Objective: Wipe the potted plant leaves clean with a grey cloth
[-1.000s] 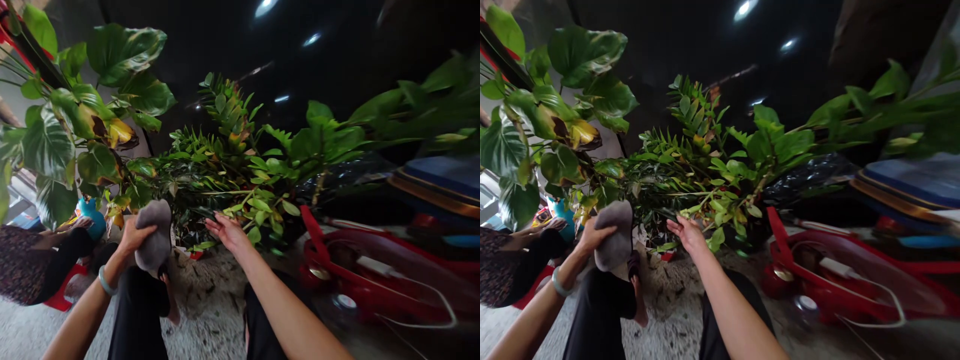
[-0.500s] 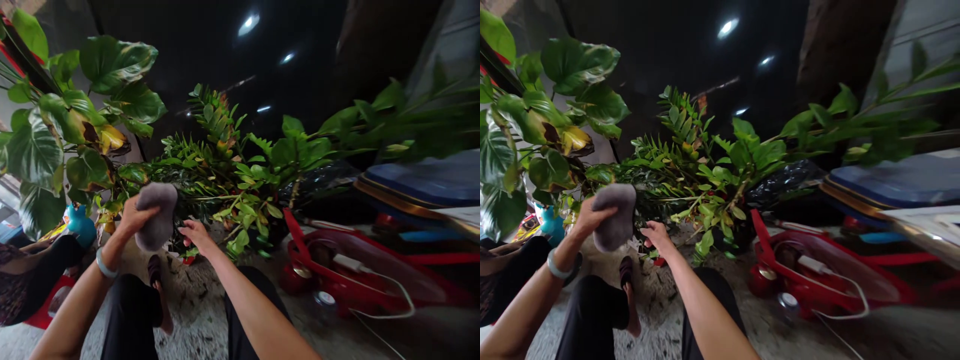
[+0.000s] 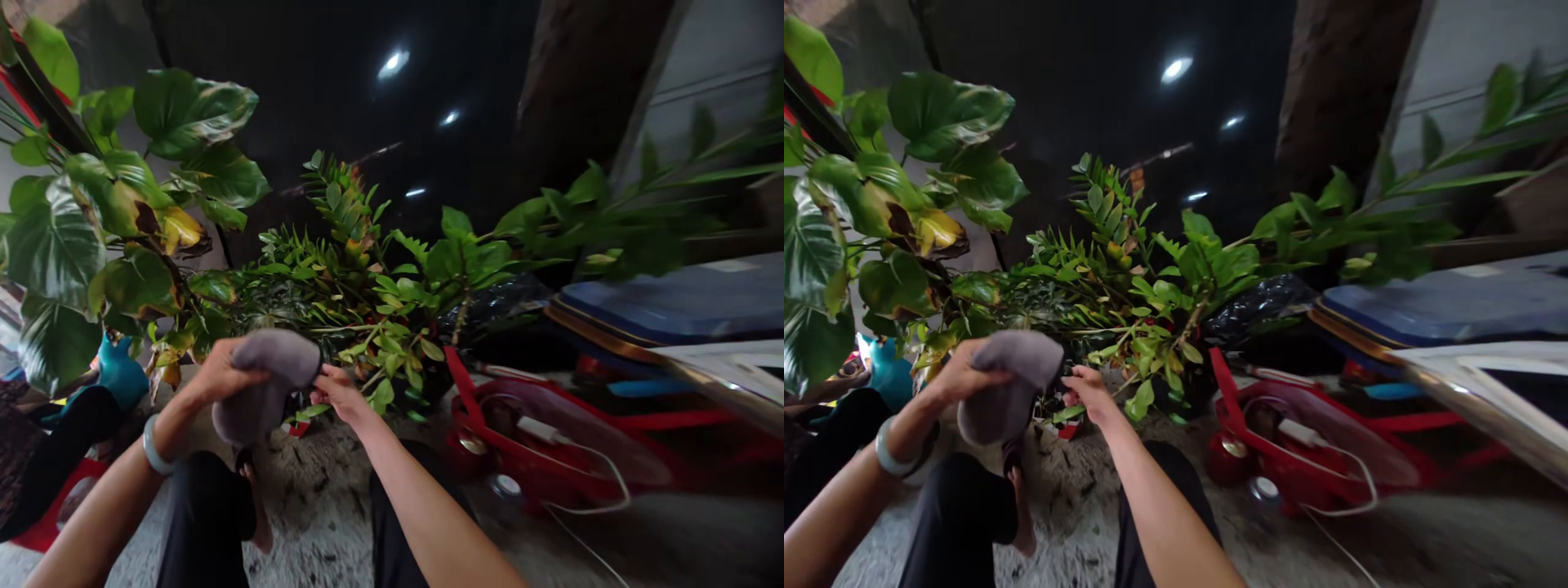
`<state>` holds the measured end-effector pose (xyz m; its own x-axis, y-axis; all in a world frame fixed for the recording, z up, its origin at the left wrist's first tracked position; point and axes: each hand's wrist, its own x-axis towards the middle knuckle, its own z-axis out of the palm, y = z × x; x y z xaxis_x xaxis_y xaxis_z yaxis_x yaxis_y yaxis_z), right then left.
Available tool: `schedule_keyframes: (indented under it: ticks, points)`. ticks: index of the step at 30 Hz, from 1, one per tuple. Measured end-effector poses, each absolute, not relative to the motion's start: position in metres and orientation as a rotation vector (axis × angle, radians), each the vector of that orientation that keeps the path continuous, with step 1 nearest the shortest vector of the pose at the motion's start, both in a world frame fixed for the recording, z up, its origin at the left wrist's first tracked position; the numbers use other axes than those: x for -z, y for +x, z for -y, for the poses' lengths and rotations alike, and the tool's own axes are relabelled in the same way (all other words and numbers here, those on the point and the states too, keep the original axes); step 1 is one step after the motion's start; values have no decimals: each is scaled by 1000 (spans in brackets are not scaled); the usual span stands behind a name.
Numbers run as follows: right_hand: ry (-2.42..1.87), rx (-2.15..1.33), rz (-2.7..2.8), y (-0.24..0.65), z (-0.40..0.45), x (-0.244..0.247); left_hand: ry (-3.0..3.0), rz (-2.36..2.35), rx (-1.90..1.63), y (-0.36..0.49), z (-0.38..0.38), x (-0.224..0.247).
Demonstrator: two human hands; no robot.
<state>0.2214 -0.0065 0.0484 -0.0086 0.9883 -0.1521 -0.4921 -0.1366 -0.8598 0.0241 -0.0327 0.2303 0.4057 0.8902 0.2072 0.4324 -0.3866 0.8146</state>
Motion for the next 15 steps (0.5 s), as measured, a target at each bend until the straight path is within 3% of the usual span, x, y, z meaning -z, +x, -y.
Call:
schedule_keyframes:
  ticks: [3, 5, 7, 11, 15]
  points:
    - [-881, -1489, 681, 222, 8, -54, 1923, -1200, -1366, 34, 0, -254]
    - [-854, -1483, 637, 220, 7, -57, 1869, -1230, -1500, 46, -19, -246]
    - [-837, -1478, 598, 219, 5, -58, 1883, -1215, -1336, 55, -23, -223]
    - [-834, -1464, 571, 223, 6, -56, 1984, -1041, -685, 52, 9, -191]
    - [-863, -1488, 597, 226, 14, -55, 1981, -1012, -806, 44, 17, -226]
